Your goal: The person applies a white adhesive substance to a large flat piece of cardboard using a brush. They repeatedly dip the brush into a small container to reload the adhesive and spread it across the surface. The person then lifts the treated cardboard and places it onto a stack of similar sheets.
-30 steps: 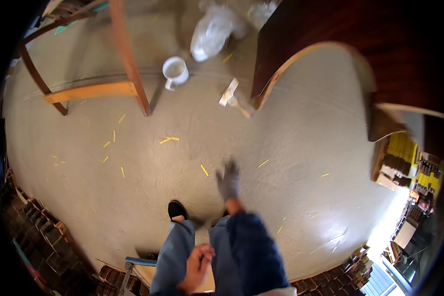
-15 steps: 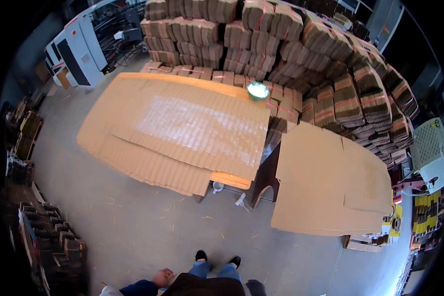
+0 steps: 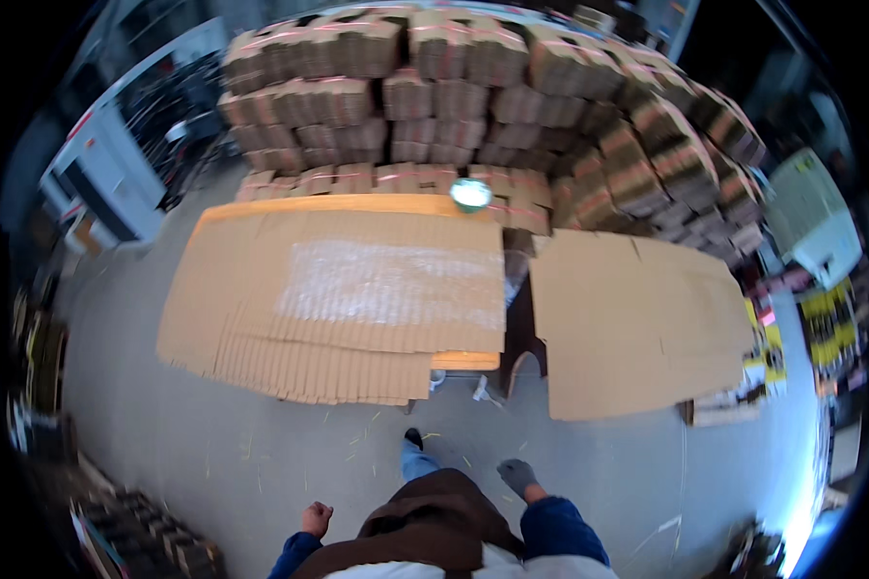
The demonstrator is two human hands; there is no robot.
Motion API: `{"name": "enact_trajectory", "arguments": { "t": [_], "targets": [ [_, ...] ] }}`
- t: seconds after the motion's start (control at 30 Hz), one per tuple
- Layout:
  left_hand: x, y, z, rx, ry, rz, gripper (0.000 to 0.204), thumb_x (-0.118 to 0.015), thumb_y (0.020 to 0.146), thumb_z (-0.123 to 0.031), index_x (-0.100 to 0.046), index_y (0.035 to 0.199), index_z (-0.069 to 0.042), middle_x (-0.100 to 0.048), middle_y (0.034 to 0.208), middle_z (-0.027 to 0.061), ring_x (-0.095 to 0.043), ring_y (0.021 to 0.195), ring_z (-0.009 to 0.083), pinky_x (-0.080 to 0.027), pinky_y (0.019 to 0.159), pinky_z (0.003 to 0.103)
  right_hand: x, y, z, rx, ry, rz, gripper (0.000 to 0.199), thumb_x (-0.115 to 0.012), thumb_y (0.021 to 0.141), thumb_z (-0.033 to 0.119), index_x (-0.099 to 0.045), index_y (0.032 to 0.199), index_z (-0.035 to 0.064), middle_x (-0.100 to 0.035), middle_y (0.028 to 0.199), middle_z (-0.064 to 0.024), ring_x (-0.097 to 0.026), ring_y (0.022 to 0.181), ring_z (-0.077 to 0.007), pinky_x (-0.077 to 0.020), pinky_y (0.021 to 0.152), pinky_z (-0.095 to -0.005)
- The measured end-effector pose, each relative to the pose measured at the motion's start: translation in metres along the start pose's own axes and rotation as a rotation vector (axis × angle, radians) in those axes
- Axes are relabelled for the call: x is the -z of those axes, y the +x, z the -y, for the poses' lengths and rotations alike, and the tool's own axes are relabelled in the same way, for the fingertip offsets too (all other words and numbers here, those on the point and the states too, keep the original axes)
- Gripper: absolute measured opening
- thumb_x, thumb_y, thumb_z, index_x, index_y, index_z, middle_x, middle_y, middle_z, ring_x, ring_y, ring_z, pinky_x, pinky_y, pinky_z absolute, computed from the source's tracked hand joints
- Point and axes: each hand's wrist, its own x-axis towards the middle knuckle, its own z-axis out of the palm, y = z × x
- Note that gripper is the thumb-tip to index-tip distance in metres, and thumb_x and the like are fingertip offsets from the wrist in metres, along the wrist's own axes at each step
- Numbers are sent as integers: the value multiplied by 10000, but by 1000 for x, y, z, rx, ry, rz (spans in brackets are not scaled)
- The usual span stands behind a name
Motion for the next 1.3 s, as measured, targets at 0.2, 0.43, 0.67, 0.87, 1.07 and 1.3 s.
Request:
{"name": "enact_trajectory", "arguments": {
  "t": [0.2,0.43,0.67,0.87,1.07,1.3],
  "targets": [
    [24,38,28,160,57,105,320,-667,873,-318,-638,793,-9,-680,769,137,-647,733,272,-505,701,394,-35,84,53,72,-181,11,342,-597,871,379,-738,951,79,-698,953,-179,-650,905,-380,-503,824,-450],
    [80,109,-13,193,117,344,315,-660,887,-314,-645,796,-13,-678,771,104,-629,749,208,-504,714,359,-66,124,131,54,-52,-111,307,-618,904,327,-711,962,41,-696,838,-138,-673,743,-267,-524,721,-387],
    [140,202,-26,39,143,481,310,-653,902,-310,-651,799,-17,-675,772,72,-612,765,144,-502,728,324,-78,48,114,-258,126,-213,306,-604,897,313,-699,1081,88,-679,1100,-166,-650,986,-359,-524,842,-441],
    [178,260,-70,-206,58,653,307,-647,914,-306,-656,802,-20,-673,774,44,-596,779,89,-501,740,294,-127,-57,58,-317,-214,-166,330,-579,922,332,-707,913,28,-694,750,-107,-682,626,-225,-557,614,-347],
    [189,238,-164,-567,-12,680,245,-639,929,-245,-654,868,-8,-626,723,30,-550,704,105,-468,678,270,-166,-82,78,-808,158,-44,259,-540,910,258,-686,1078,125,-713,997,-68,-665,958,-276,-538,805,-412],
    [140,203,-244,-644,77,770,217,-652,917,-238,-647,925,-22,-650,762,45,-594,748,126,-493,709,290,-165,-106,4,-874,515,-337,331,-615,909,306,-689,1021,3,-681,753,-99,-660,600,-216,-552,536,-352]
  ]
}}
